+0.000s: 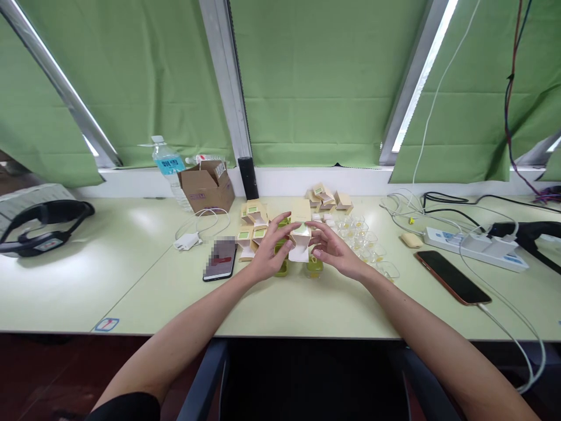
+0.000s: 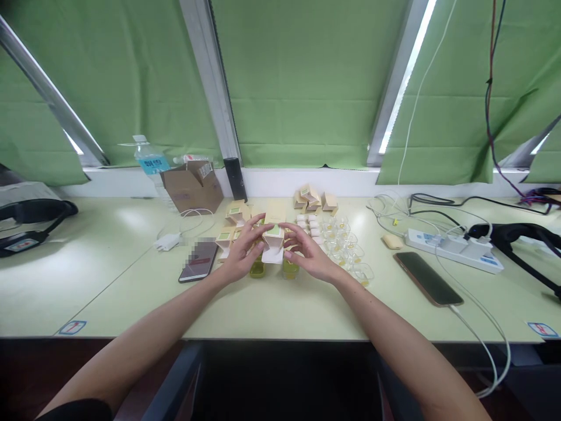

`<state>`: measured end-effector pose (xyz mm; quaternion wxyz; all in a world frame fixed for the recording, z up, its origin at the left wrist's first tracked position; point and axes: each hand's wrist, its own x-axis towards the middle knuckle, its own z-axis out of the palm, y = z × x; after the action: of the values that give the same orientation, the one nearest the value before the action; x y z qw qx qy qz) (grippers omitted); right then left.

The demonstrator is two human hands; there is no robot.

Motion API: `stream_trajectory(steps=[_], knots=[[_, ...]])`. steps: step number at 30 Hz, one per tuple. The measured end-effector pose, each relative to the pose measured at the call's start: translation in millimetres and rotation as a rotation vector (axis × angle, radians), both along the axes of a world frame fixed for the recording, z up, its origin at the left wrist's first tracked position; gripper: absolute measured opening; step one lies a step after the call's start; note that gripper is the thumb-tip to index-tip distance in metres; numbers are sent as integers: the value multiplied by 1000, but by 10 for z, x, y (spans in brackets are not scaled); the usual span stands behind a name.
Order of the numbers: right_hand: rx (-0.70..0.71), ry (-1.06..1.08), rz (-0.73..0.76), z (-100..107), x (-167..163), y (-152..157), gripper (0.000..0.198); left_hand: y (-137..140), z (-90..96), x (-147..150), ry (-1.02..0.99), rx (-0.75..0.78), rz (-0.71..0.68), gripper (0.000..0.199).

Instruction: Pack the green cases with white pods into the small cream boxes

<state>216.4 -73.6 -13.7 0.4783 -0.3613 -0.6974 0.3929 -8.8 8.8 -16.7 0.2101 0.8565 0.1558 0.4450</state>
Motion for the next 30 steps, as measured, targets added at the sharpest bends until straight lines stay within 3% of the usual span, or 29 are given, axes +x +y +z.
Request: stream_trajectory(steps=[6, 21, 30], knots=[[27, 1, -30, 13, -26, -25, 60, -4, -41, -4, -24, -12, -56, 42], [41, 2, -22, -52, -32, -1, 58, 14, -129, 78, -92, -46, 6, 33], [15, 37, -138, -122, -125, 13, 49, -19, -160, 115, -71, -27, 30, 32]])
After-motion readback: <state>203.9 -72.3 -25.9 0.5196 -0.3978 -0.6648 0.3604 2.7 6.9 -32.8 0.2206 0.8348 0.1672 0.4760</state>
